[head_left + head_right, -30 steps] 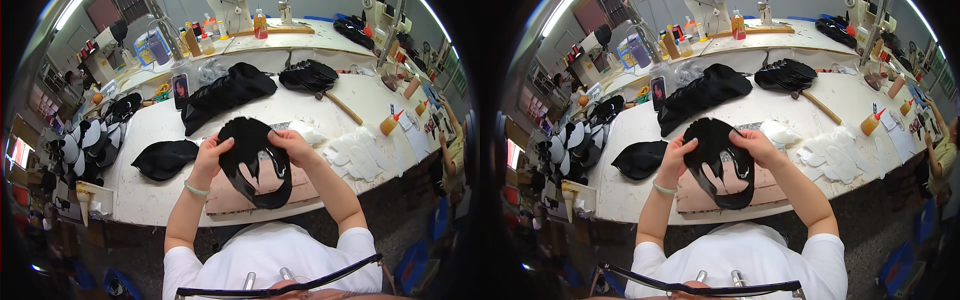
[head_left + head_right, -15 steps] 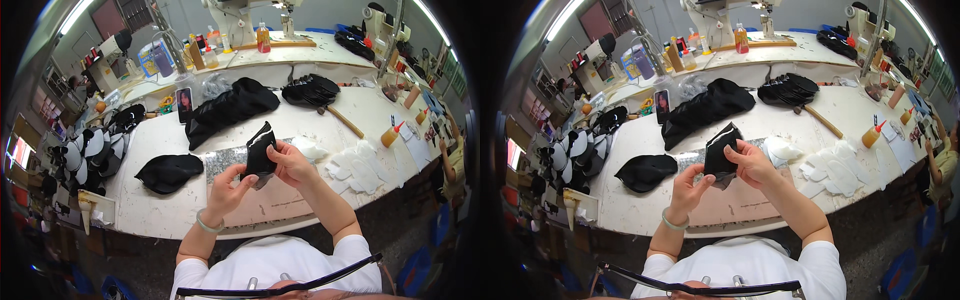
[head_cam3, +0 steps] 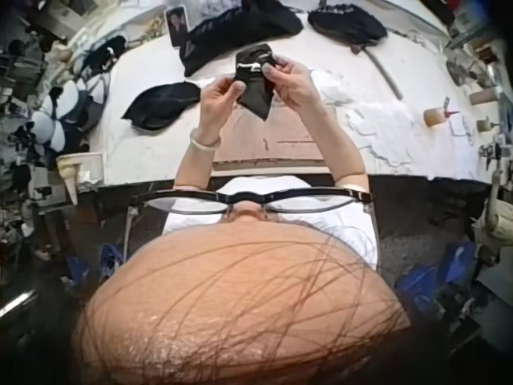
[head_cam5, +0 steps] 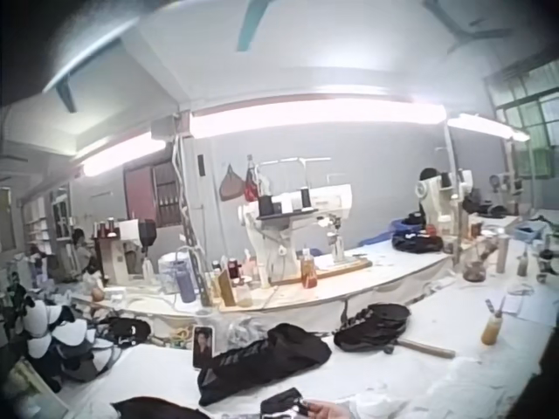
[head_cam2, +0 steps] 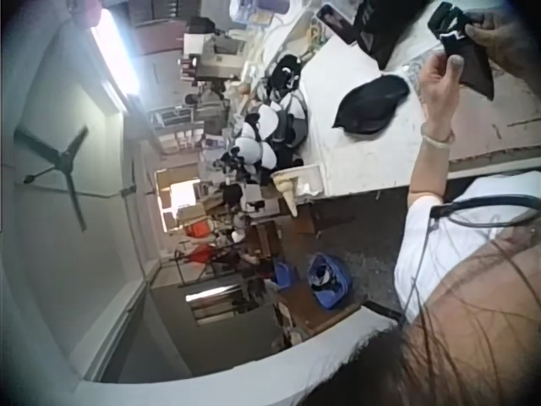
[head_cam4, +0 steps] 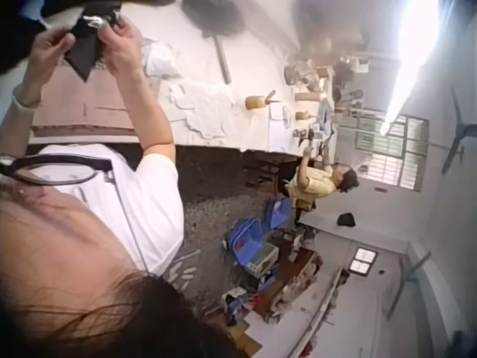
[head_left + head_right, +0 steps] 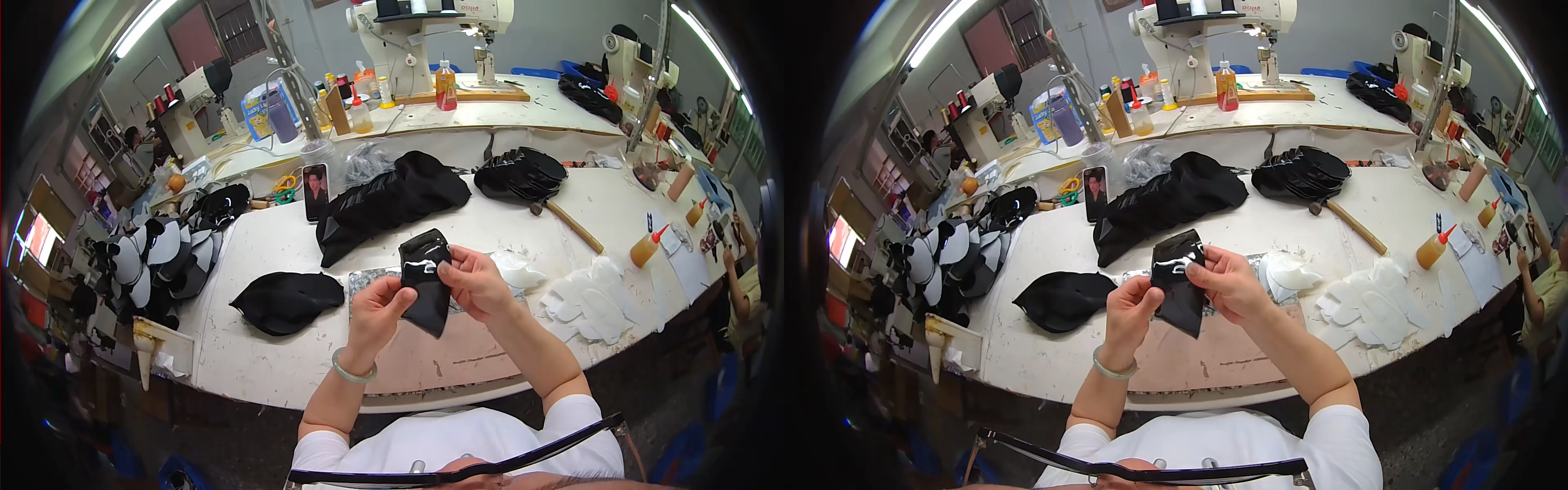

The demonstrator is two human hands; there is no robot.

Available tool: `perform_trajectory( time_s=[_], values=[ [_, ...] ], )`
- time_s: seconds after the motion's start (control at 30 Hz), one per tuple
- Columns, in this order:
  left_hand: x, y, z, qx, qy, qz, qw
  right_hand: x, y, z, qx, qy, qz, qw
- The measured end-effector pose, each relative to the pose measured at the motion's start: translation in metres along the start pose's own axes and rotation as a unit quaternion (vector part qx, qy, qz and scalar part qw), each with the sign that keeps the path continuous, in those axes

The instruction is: The person fits and presses fabric pieces onto a shoe component by hand, hammers the edges with a mallet, and applies glue onto white padding pieces with a brush.

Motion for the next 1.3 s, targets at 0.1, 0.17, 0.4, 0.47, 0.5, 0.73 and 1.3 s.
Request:
perform_trajectory(
  time_s=[0.1, 0.17, 0.4, 0.47, 0.5, 0.73, 1.3],
  values=[
    [-0.006, 0.001, -0.009, 0.016, 0.08, -0.024, 0.996, -0.015, 0.015, -0.005, 0.013, 0.034, 0.006, 0.999],
    [-0.006, 0.004, -0.009, 0.042, 0.164, -0.034, 0.985, -0.013, 0.017, -0.011, 0.051, 0.085, 0.037, 0.994],
    [-0.008, 0.023, -0.006, 0.011, 0.187, -0.043, 0.981, -0.022, 0.022, -0.012, -0.014, 0.034, 0.015, 0.999],
    [0.015, 0.032, 0.017, -0.086, -0.042, -0.032, 0.995, -0.02, 0.019, -0.015, -0.007, -0.007, 0.032, 0.999],
    [0.014, 0.035, 0.016, -0.087, -0.041, -0.026, 0.995, -0.013, 0.019, -0.017, 0.0, -0.046, 0.037, 0.998],
    [0.02, 0.033, -0.003, -0.021, 0.023, 0.047, 0.998, 0.004, 0.016, -0.007, -0.022, -0.083, 0.079, 0.993],
    [0.038, 0.008, 0.018, -0.129, -0.232, 0.149, 0.953, 0.006, -0.002, -0.002, 0.045, 0.01, 0.016, 0.999]
  ],
)
Point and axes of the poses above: each hand's wrist, its own y-axis towards the middle knuckle, its own x-axis out of the palm, z = x × y, the point moved 1 cm from there along y, towards the middle knuckle, and after that the axes turned 8 degrees about -y, right-handed, at the moved point
